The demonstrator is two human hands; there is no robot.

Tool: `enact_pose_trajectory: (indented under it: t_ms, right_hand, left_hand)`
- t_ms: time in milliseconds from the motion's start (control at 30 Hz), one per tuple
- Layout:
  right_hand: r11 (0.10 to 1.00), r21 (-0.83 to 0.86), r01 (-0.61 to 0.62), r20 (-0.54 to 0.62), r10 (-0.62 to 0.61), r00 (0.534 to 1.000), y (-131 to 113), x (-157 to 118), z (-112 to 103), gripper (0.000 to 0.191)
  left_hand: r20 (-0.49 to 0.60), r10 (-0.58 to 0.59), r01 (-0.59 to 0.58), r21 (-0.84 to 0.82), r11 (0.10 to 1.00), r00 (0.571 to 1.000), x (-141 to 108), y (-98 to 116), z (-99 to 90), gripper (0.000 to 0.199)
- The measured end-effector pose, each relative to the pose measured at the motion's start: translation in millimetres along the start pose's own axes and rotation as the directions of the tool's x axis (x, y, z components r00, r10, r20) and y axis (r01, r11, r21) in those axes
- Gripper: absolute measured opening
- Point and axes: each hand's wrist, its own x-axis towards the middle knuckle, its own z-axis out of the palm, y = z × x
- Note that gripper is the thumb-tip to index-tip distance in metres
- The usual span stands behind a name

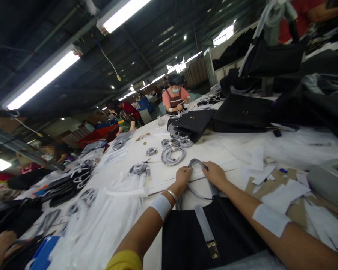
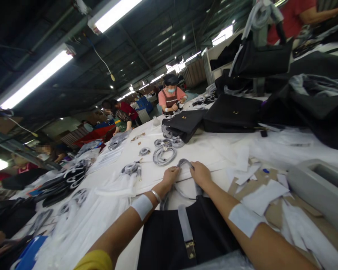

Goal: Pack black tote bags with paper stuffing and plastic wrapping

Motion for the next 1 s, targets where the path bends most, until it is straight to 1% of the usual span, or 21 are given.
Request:
enact_pose_trajectory:
  t_ms: [133,233,300,367,433,500,567,600,733,867,1000]
  right_hand:
    - [1.000,0.017,0.023,-0.008,-0.023,1.000,-0.5,-1.6,-1.9,0.033]
    - [0.999,0.015,0.043,-0.014,-0.043,0.999,-3.5,-3.7,-3.5,0.030]
    - [0.999,0.004,0.034,-0.017,-0.034,0.999,-5.6,-4.5,-3.2,0.028]
    - [1.000,-0.016,0.002,-0.018,-0.002,1.000,-7.0,-4.4,-1.5,0.027]
    - [0.999,-0.039,-0.030,-0.016,0.030,0.999,-7.5,-3.5,1.2,0.026]
    - [0.998,-0.056,-0.038,-0.015,0.037,0.999,-7.3,-2.7,3.9,0.026]
    - [0.998,-0.062,-0.019,-0.016,0.018,1.000,-6.5,-2.4,5.6,0.027]
    - [0.998,-0.062,-0.003,-0.017,0.002,1.000,-6.1,-2.6,5.8,0.028]
    - [0.996,-0.048,0.080,-0.022,-0.081,0.996,-4.8,-4.0,3.5,0.031]
    - [0.988,-0.035,0.151,-0.007,-0.151,0.988,-4.2,-4.4,3.5,0.030]
    - [0.976,-0.026,0.215,0.012,-0.215,0.977,1.5,-5.1,9.8,0.032]
  left_hand:
    - [-0.071,0.176,-0.159,0.207,0.965,0.982,-12.0,-18.4,-18.2,0.018]
    - [-0.081,0.273,-0.237,0.307,0.922,0.959,-17.0,-28.1,-33.9,0.024]
    - [-0.050,0.333,-0.295,0.351,0.888,0.942,-19.5,-31.2,-40.6,0.031]
    - [0.007,0.382,-0.355,0.382,0.853,0.924,-21.7,-30.8,-43.5,0.040]
    - [0.070,0.415,-0.407,0.400,0.821,0.907,-22.6,-26.8,-43.3,0.051]
    - [0.119,0.437,-0.446,0.403,0.799,0.891,-21.0,-19.3,-41.2,0.061]
    - [0.144,0.442,-0.461,0.397,0.794,0.885,-15.6,-9.6,-37.9,0.065]
    - [0.155,0.435,-0.459,0.394,0.796,0.887,-11.6,-4.6,-36.1,0.064]
    - [0.242,0.359,-0.427,0.373,0.823,0.902,7.4,8.8,-31.8,0.042]
    - [0.364,0.256,-0.375,0.307,0.874,0.895,14.7,4.7,-38.5,0.040]
    - [0.488,0.188,-0.318,0.197,0.928,0.852,8.2,-8.9,-55.2,0.047]
